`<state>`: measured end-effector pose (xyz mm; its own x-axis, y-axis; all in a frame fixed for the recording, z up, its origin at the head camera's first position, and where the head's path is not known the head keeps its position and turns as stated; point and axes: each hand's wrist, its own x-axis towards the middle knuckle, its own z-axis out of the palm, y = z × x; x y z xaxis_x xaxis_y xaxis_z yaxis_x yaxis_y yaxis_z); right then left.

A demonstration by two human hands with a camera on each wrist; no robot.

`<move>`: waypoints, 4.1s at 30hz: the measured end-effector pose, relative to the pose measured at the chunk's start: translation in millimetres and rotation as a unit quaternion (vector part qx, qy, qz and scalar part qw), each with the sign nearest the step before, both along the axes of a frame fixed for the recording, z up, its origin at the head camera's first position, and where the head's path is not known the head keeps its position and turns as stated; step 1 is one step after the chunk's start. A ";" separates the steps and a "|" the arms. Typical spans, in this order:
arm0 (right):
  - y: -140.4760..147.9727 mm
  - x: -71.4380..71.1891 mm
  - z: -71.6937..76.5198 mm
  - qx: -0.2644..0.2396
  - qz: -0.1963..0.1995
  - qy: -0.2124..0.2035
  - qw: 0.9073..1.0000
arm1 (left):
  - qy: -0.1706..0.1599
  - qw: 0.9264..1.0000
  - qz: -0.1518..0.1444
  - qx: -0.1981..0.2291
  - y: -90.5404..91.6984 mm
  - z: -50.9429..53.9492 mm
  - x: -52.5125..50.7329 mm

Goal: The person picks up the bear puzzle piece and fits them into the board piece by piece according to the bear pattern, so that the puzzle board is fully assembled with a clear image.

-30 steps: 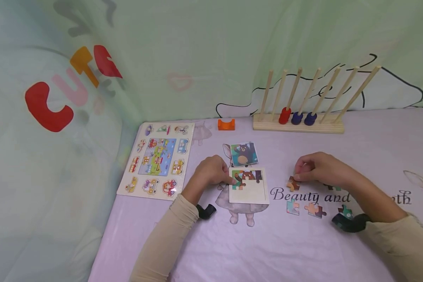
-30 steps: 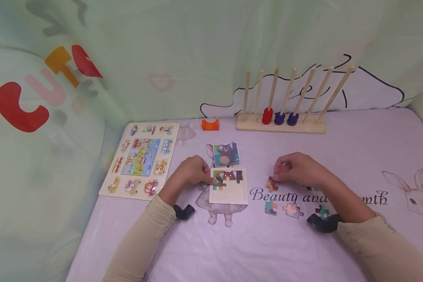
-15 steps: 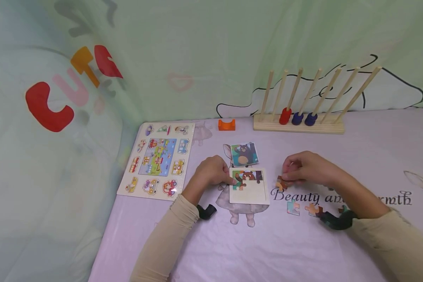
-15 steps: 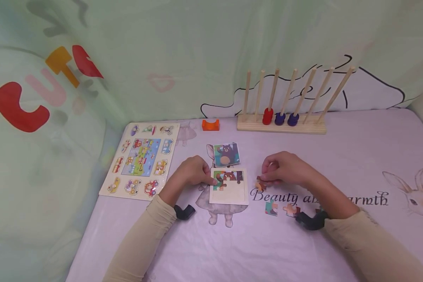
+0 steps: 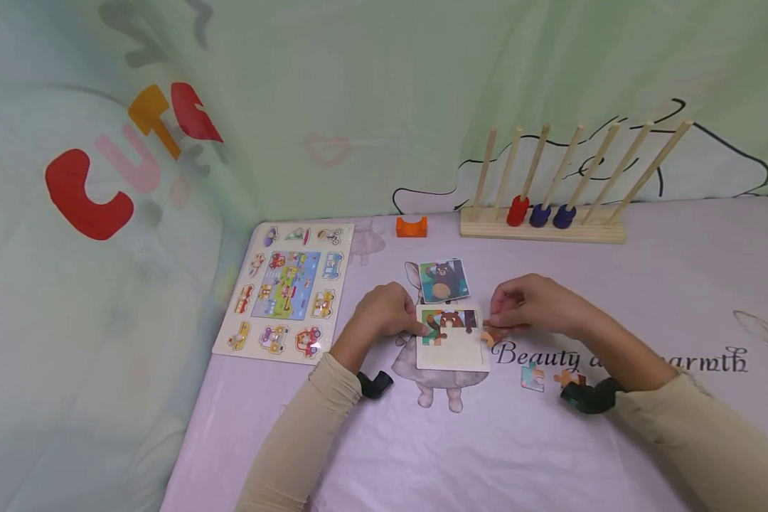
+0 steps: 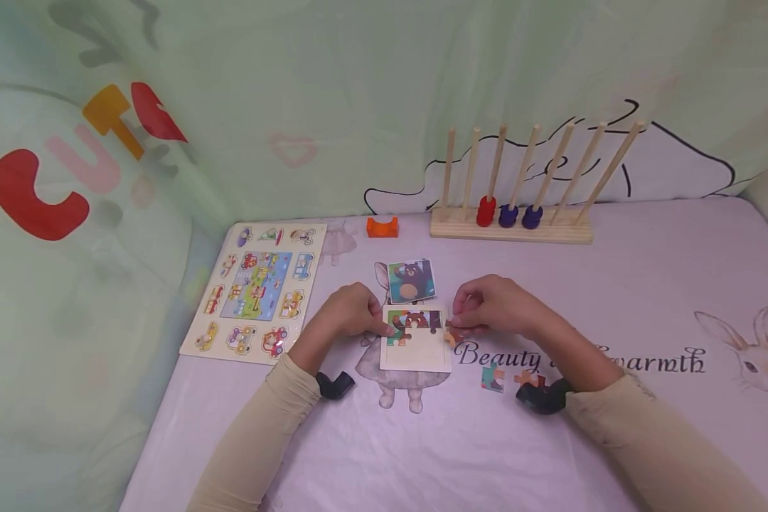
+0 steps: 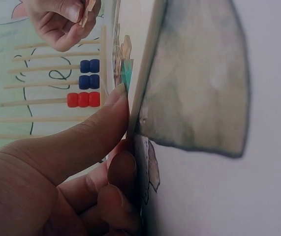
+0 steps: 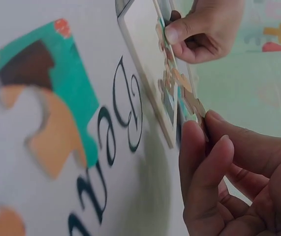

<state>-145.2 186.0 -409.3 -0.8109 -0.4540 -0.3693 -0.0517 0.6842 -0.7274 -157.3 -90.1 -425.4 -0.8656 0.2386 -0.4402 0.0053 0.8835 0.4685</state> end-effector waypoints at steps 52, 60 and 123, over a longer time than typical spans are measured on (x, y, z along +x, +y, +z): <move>-59.1 0.4 -17.5 -0.016 -0.031 0.021 0.999 | 0.001 1.000 -0.013 -0.009 0.4 1.1 -0.7; -62.6 1.5 -14.7 0.002 -0.042 0.032 0.999 | 0.000 1.000 -0.017 -0.008 1.2 1.2 -1.6; -60.6 5.8 -21.3 0.075 -0.005 0.079 0.994 | 0.023 1.000 0.003 -0.005 22.0 1.7 1.3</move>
